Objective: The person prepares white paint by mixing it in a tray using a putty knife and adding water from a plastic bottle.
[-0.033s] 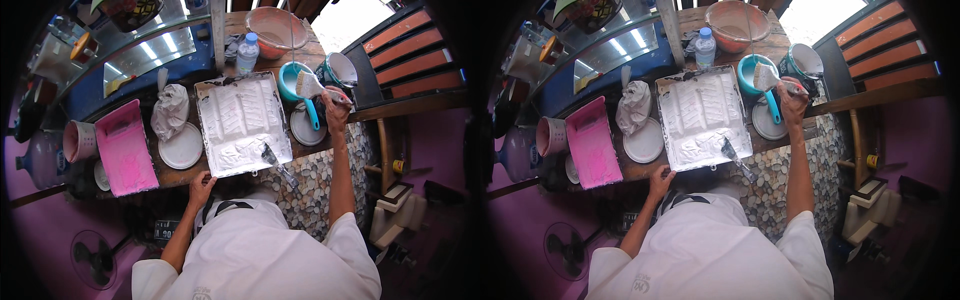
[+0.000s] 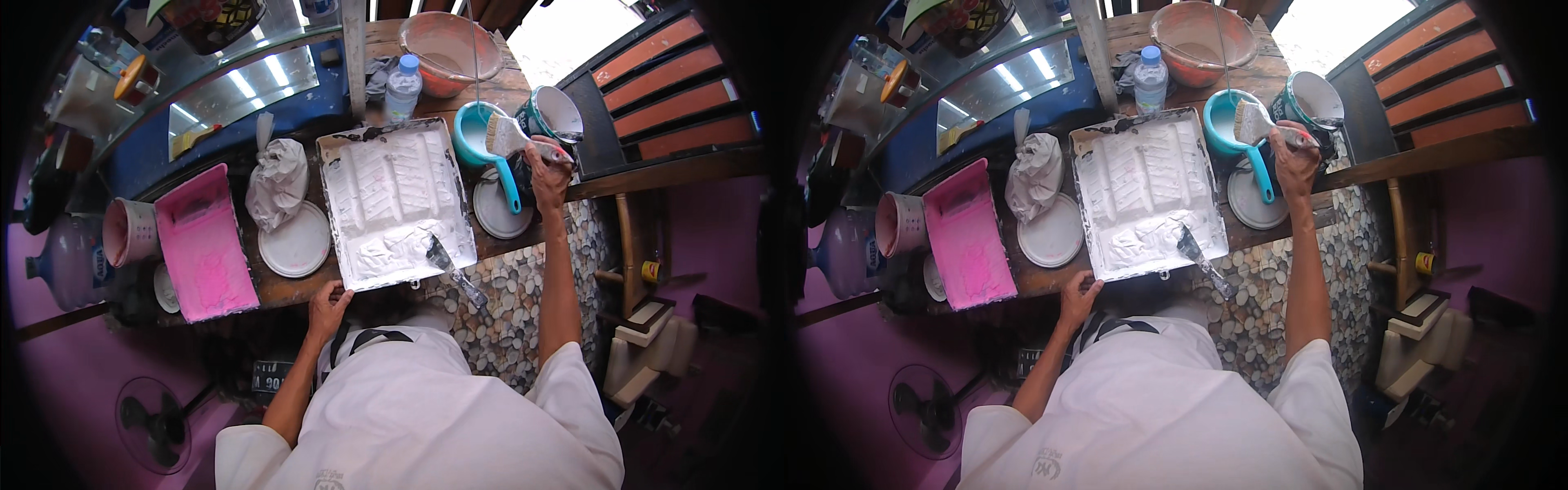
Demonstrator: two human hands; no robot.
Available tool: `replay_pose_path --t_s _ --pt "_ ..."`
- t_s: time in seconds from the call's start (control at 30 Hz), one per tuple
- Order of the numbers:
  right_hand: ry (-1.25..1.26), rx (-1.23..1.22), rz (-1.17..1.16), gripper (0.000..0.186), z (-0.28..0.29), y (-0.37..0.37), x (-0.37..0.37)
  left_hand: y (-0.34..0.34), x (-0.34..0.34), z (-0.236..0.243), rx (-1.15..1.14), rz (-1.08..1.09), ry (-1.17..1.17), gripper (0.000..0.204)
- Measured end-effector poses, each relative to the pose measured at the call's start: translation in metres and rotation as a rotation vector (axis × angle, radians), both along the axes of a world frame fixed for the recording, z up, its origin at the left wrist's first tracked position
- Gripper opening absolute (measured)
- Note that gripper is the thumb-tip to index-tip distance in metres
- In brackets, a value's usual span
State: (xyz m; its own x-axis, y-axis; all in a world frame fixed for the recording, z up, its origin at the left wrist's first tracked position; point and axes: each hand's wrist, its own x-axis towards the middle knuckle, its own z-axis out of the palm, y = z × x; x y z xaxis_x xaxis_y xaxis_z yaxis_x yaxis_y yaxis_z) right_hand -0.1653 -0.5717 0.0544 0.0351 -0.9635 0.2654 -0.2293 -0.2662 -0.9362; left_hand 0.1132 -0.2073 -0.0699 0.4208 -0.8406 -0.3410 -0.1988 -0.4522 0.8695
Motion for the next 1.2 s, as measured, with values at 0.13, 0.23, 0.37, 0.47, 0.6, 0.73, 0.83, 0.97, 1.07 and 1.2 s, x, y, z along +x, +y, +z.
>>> replay_pose_path --t_s 0.13,0.23,0.37,0.47,0.6,0.73,0.83,0.97,1.07,1.2 --pt "0.342 -0.070 0.022 0.018 -0.020 -0.038 0.010 -0.003 -0.002 0.004 -0.002 0.006 -0.013 0.022" --pt "0.449 0.041 0.119 0.021 -0.034 -0.049 0.030 -0.002 -0.004 0.006 0.001 0.025 -0.022 0.021" --pt "0.634 -0.026 0.135 0.025 -0.071 -0.072 0.037 0.000 -0.006 0.003 -0.001 0.040 -0.027 0.021" --pt "0.487 0.068 0.168 0.025 -0.076 -0.083 0.026 -0.002 -0.006 0.003 0.009 0.043 -0.028 0.022" --pt "0.244 0.211 0.134 0.023 -0.045 -0.074 0.010 0.001 -0.006 0.000 0.003 0.056 -0.020 0.022" --pt "-0.032 0.287 0.231 0.021 0.008 -0.031 0.005 0.002 -0.006 -0.001 -0.002 0.054 -0.022 0.023" --pt "-0.036 0.309 0.303 0.019 0.024 0.001 0.012 0.003 -0.005 -0.002 0.000 0.047 -0.022 0.024" --pt "-0.010 0.416 0.480 0.017 -0.002 0.037 0.040 0.001 -0.003 0.001 0.002 0.027 -0.004 0.026" --pt "-0.033 0.461 0.568 0.018 -0.042 0.066 0.075 -0.001 -0.001 0.004 0.008 0.010 -0.009 0.027" --pt "0.113 0.486 0.655 0.020 -0.080 0.090 0.117 0.001 -0.001 0.002 -0.002 0.001 -0.052 0.026"
